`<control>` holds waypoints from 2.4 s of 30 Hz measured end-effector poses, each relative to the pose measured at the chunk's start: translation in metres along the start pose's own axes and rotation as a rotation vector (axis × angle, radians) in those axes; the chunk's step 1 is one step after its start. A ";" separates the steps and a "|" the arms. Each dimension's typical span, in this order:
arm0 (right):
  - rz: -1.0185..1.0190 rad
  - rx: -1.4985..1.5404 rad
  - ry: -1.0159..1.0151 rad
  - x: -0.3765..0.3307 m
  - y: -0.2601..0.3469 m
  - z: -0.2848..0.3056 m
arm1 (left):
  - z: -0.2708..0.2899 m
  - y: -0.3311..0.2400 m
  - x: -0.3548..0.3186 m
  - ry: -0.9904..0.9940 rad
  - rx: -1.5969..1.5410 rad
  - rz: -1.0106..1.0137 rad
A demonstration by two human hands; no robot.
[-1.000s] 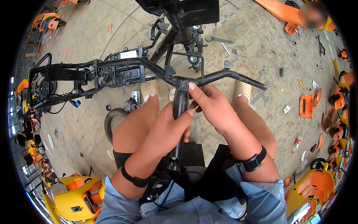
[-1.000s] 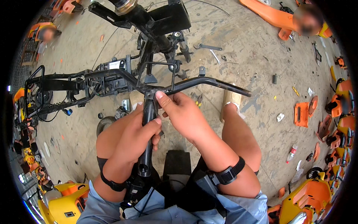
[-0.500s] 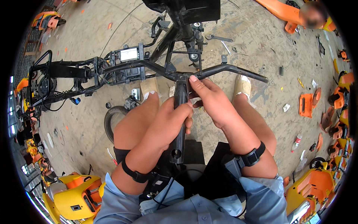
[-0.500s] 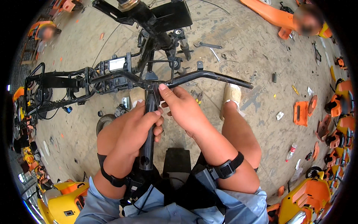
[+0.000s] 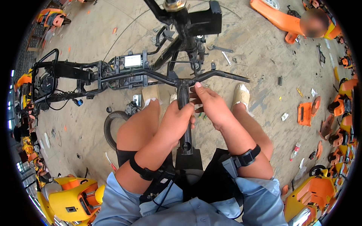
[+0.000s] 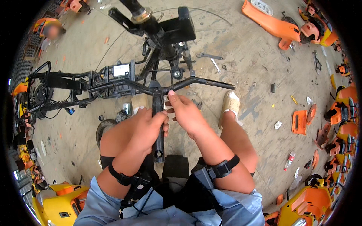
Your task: The person assembles a scooter frame by using pliers to adjust fasteners, fitting a handlebar onto the steering column, and securing a mounting bracket using a wrench.
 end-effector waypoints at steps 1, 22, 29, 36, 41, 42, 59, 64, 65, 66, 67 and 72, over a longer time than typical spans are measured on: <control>-0.006 0.013 -0.008 0.002 -0.001 0.001 | -0.002 0.000 -0.001 0.003 -0.001 -0.025; 0.243 0.307 0.142 -0.008 0.025 0.003 | -0.022 0.021 -0.006 0.119 0.158 -0.374; 0.551 0.208 0.351 -0.019 0.030 -0.004 | -0.009 -0.008 -0.016 0.026 0.056 -0.658; 0.377 -0.066 0.262 -0.002 0.037 0.003 | 0.042 -0.102 -0.050 -0.260 -0.227 -0.940; 0.351 -0.173 0.252 0.002 0.047 -0.001 | 0.092 -0.148 -0.028 -0.537 -0.411 -0.944; 0.340 -0.170 0.255 0.004 0.046 -0.002 | 0.112 -0.148 -0.005 -0.573 -0.406 -0.927; 0.268 -0.172 0.320 0.019 0.060 0.006 | 0.323 -0.009 0.256 -0.909 -0.497 -0.557; 0.226 -0.271 0.323 0.019 0.056 0.002 | 0.347 -0.001 0.275 -0.869 -0.452 -0.491; 0.230 -0.283 0.327 0.019 0.055 0.002 | 0.357 0.003 0.281 -0.839 -0.451 -0.429; 0.236 -0.294 0.335 0.018 0.056 0.001 | 0.371 0.002 0.281 -0.864 -0.193 -0.300; 0.232 -0.295 0.342 0.018 0.055 0.001 | 0.377 0.011 0.281 -0.862 -0.091 -0.177; 0.264 -0.322 0.265 0.023 0.059 0.004 | 0.358 0.012 0.275 -0.618 0.392 0.223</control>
Point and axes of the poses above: each hand's wrist, its own x-axis towards the middle knuckle, its own z-axis out of the back of the hand, y = z × x, the point moved 5 cm from there along x, towards the middle knuckle, and after that the axes turned 5 degrees about -z, right-handed, at the moved point
